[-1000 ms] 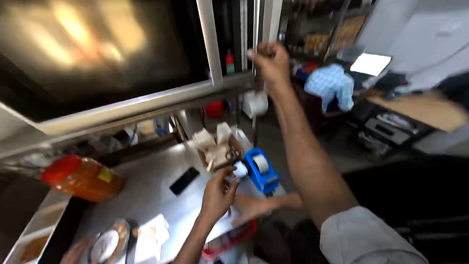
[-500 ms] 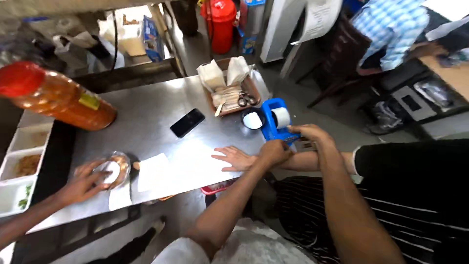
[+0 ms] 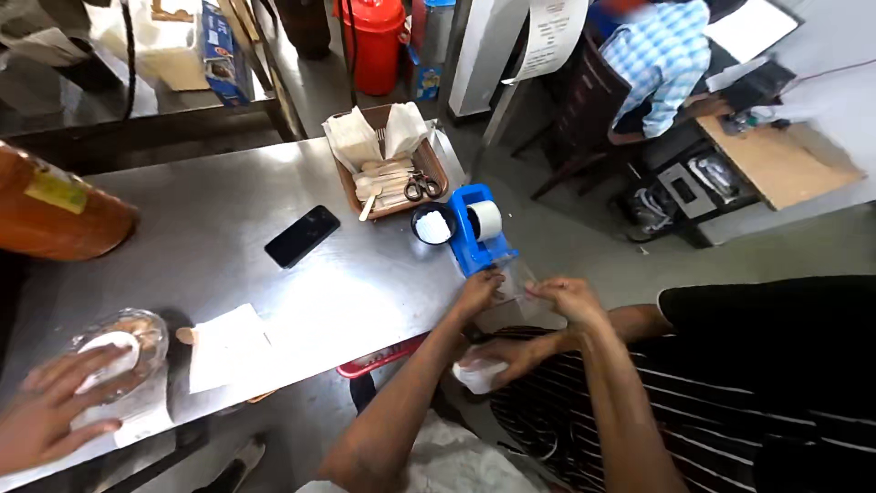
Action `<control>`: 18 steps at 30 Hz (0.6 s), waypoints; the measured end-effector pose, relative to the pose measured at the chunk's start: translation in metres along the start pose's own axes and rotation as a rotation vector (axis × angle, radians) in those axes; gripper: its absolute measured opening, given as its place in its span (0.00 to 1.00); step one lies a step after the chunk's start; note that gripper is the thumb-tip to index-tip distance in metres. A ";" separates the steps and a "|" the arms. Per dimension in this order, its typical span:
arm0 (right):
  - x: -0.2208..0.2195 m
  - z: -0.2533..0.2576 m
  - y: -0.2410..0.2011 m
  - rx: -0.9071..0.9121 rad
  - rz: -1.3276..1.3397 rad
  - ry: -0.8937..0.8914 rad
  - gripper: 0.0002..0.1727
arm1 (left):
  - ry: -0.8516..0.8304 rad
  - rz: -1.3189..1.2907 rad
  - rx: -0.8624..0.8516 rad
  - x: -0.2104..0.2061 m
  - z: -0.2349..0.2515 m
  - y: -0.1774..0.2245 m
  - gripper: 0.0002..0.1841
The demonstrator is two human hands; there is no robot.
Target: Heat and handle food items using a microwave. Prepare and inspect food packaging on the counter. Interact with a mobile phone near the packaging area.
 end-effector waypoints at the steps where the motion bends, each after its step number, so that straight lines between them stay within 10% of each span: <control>1: 0.001 -0.012 0.017 -0.055 0.041 0.014 0.06 | -0.027 -0.115 -0.018 -0.003 0.002 -0.004 0.25; 5: -0.006 -0.035 0.046 -0.191 0.217 0.063 0.06 | -0.062 -0.307 -0.176 -0.013 0.008 -0.002 0.37; 9: -0.009 -0.036 0.079 -0.260 0.220 0.025 0.07 | 0.130 -0.231 -0.213 -0.018 0.003 0.008 0.23; 18: -0.059 -0.069 0.033 -0.445 0.316 -0.077 0.10 | 0.580 0.450 -0.080 0.012 -0.020 -0.005 0.20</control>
Point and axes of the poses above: each hand's wrist, its own z-axis towards the middle knuckle, its own x-axis out of the back of the hand, y = z × x, the point moved 6 cm from there along z, towards the middle knuckle, and after that the axes turned 15 degrees about x, right-handed, at the moved point
